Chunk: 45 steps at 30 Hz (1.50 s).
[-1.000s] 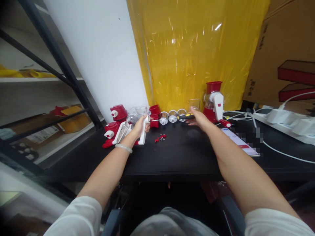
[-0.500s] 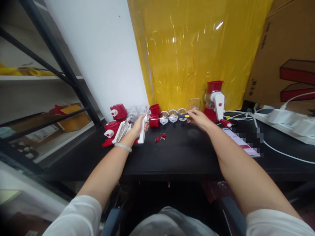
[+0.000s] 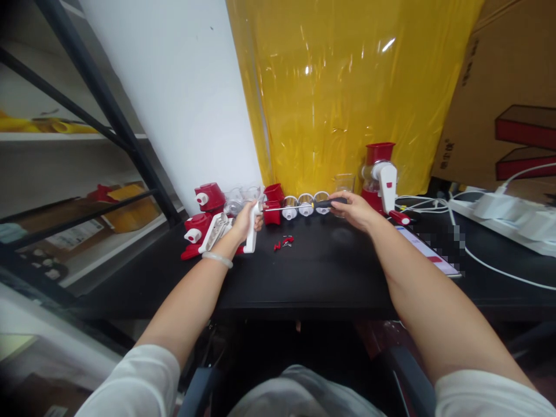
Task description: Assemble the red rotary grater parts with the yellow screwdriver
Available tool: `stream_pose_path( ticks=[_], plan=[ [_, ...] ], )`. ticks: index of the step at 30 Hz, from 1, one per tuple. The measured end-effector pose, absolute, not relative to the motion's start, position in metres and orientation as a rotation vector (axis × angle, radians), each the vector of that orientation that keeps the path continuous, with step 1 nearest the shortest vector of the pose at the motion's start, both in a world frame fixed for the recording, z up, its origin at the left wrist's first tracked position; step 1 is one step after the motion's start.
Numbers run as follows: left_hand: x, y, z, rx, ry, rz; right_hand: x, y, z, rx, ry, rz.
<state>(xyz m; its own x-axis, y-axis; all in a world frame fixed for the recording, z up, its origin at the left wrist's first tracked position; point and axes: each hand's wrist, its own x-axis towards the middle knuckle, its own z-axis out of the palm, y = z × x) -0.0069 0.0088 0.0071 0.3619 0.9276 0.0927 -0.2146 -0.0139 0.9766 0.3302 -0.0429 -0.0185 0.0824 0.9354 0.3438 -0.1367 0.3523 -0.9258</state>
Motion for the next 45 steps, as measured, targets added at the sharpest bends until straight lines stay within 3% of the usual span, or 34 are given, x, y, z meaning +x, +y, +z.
stream_pose_path(
  ticks=[6,14,35,45],
  plan=[
    [-0.002,0.001,0.011,1.262,0.748,1.045,0.326,-0.043,-0.016,-0.834,-1.161,0.963],
    [0.002,-0.006,0.015,1.257,0.764,1.032,0.333,-0.031,-0.025,-1.314,-1.280,0.667],
    [0.005,-0.004,0.009,1.275,0.815,1.003,0.330,-0.046,-0.012,-0.789,-1.126,0.946],
    [0.002,0.003,0.004,1.296,0.803,1.037,0.333,-0.033,-0.022,-1.349,-1.279,0.556]
  ],
)
